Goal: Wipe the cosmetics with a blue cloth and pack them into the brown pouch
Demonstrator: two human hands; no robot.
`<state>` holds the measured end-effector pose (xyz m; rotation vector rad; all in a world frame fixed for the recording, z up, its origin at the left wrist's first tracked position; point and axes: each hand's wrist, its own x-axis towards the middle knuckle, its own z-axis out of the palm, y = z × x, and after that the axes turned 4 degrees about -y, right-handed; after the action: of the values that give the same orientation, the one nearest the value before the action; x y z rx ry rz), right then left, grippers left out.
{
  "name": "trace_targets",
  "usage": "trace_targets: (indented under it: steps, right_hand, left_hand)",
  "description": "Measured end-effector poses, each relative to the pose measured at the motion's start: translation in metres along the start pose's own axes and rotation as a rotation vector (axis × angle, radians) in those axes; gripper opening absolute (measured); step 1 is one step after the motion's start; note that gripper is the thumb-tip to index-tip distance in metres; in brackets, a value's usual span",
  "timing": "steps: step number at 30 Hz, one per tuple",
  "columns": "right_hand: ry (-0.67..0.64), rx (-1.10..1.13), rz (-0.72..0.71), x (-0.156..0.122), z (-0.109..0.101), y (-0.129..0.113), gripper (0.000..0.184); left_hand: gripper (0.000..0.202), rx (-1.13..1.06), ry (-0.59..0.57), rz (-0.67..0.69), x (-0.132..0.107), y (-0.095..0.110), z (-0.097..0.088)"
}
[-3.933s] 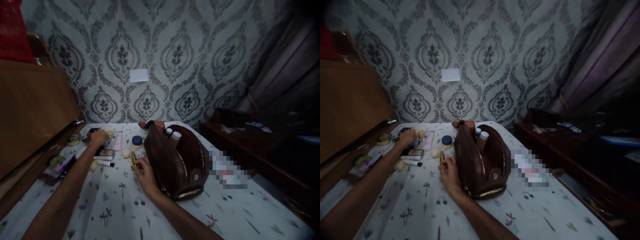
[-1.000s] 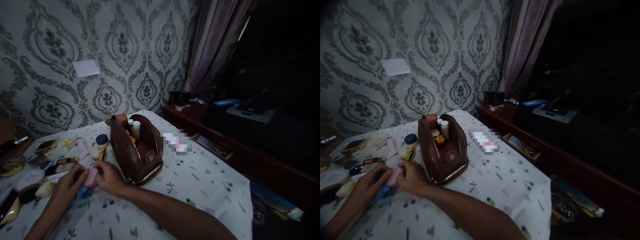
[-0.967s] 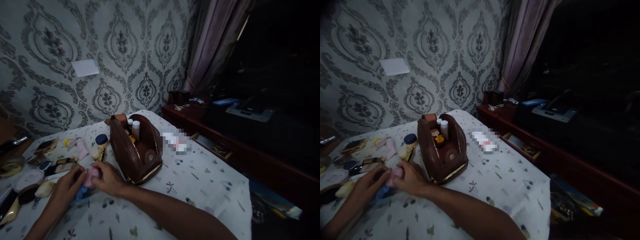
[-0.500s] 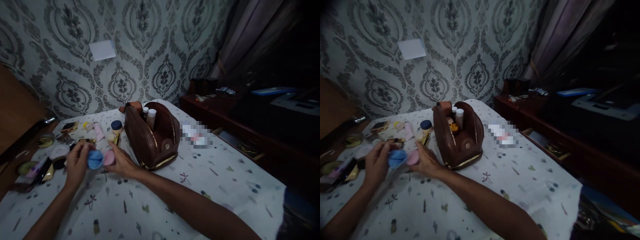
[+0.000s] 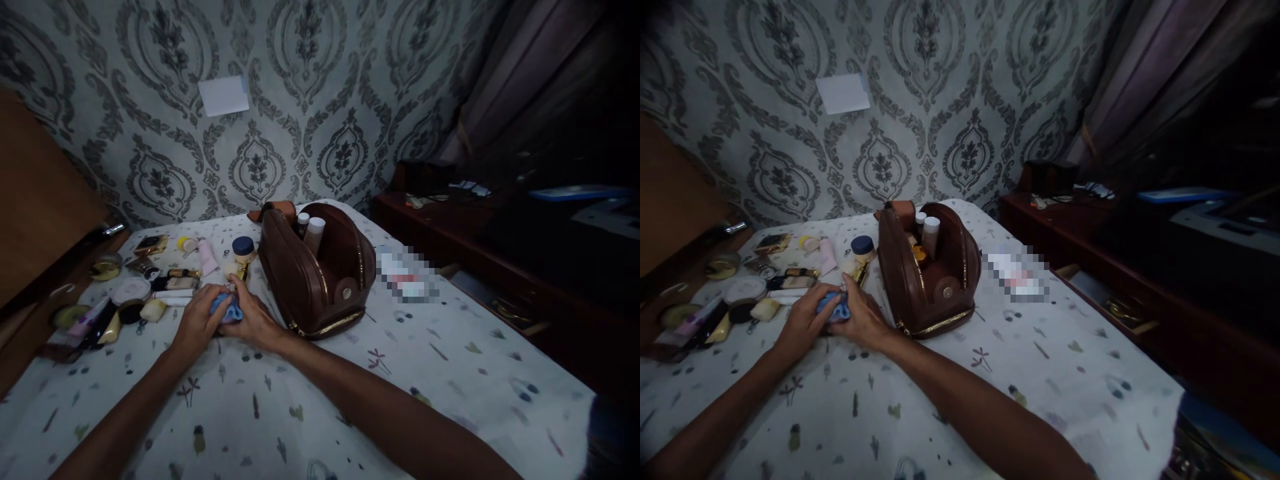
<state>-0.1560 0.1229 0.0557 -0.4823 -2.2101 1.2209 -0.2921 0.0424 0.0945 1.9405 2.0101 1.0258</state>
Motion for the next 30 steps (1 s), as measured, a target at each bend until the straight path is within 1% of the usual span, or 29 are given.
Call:
trace_targets:
  steps: [3, 5, 8, 11, 13, 17, 22, 27, 30]
  right_hand:
    - [-0.009, 0.015, 0.046, 0.000, 0.000, -0.003, 0.108]
    - [-0.017, 0.024, 0.046, 0.000, 0.000, -0.003, 0.109]
    - [-0.019, 0.037, 0.029, 0.001, 0.000, -0.003, 0.107]
    - [-0.021, 0.050, 0.039, 0.001, 0.000, -0.004, 0.106]
    - [-0.031, 0.064, 0.061, 0.001, 0.000, -0.004, 0.107]
    - [-0.040, 0.081, 0.095, 0.000, 0.000, -0.004, 0.109]
    - [-0.030, 0.096, 0.057, 0.001, 0.000, -0.006, 0.108]
    - [0.010, 0.027, 0.044, -0.008, -0.002, -0.014, 0.102]
    - [-0.006, 0.020, 0.049, -0.020, -0.006, -0.015, 0.103]
  left_hand:
    - [0.031, -0.058, 0.045, -0.095, 0.002, -0.009, -0.001]
    - [0.031, -0.103, 0.053, -0.114, 0.003, -0.013, -0.003]
    - [0.031, -0.108, 0.022, -0.034, 0.003, -0.015, -0.009]
    - [0.032, -0.076, -0.048, 0.082, 0.002, -0.015, -0.016]
    - [0.032, -0.047, -0.098, 0.127, -0.001, -0.017, -0.020]
    - [0.031, 0.010, -0.151, 0.166, -0.009, -0.022, -0.029]
    - [0.033, 0.025, -0.220, 0.212, -0.025, -0.025, -0.039]
    - [0.026, -0.044, -0.200, 0.261, -0.037, -0.021, -0.040]
    - [0.025, -0.117, -0.193, 0.215, -0.035, -0.012, -0.040]
